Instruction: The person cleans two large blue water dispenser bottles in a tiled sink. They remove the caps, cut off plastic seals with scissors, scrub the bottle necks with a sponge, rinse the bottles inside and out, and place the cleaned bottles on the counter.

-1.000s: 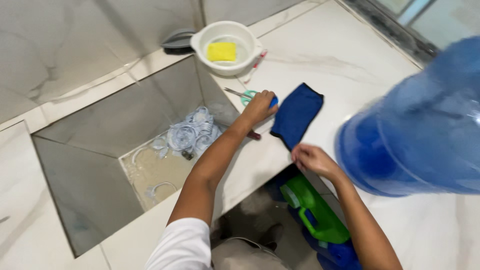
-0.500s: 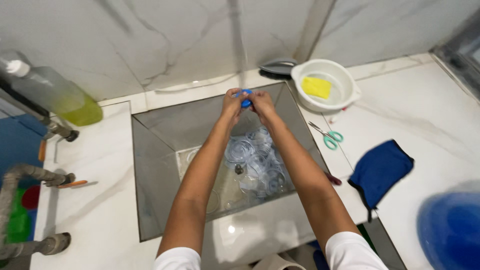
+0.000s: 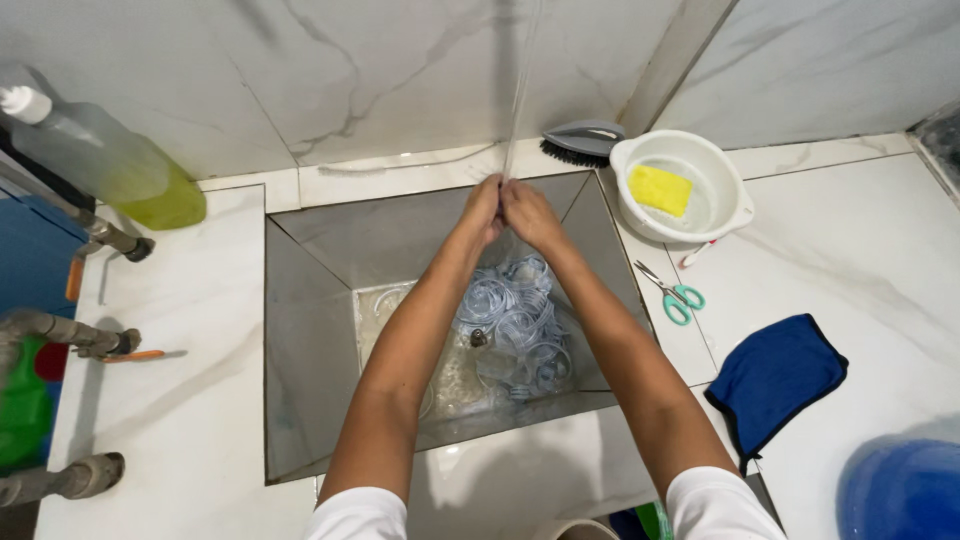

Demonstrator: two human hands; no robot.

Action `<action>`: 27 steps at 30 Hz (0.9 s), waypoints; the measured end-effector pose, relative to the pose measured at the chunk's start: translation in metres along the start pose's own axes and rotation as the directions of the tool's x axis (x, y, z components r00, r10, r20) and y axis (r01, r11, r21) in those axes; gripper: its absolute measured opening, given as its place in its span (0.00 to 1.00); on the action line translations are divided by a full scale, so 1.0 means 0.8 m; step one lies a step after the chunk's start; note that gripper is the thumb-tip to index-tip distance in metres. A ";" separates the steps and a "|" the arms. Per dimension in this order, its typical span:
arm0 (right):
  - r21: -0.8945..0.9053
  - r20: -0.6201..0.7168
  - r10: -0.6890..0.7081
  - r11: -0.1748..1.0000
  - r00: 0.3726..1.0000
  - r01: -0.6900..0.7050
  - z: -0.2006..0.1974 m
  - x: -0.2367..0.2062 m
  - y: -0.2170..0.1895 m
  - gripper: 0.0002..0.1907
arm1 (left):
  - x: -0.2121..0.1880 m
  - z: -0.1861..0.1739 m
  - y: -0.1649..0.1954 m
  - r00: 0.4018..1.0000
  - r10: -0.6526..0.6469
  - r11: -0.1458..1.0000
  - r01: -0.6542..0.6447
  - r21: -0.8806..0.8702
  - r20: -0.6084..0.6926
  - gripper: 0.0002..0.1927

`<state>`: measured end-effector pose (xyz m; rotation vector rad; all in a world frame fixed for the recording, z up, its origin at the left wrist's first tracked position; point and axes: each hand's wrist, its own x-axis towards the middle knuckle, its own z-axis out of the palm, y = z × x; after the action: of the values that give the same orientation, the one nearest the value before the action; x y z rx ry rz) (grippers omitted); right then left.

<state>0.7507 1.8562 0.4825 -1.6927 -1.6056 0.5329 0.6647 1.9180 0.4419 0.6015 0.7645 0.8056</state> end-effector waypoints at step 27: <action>0.263 0.010 0.211 0.943 0.977 -0.206 -0.183 -0.353 0.118 0.19 | -0.103 0.031 -0.162 0.943 0.099 0.192 -0.331 0.924 0.317 0.28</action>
<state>0.8831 1.5533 0.4557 -1.6665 -1.2844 0.7972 0.6991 1.7742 0.3928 2.0038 0.9817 0.3850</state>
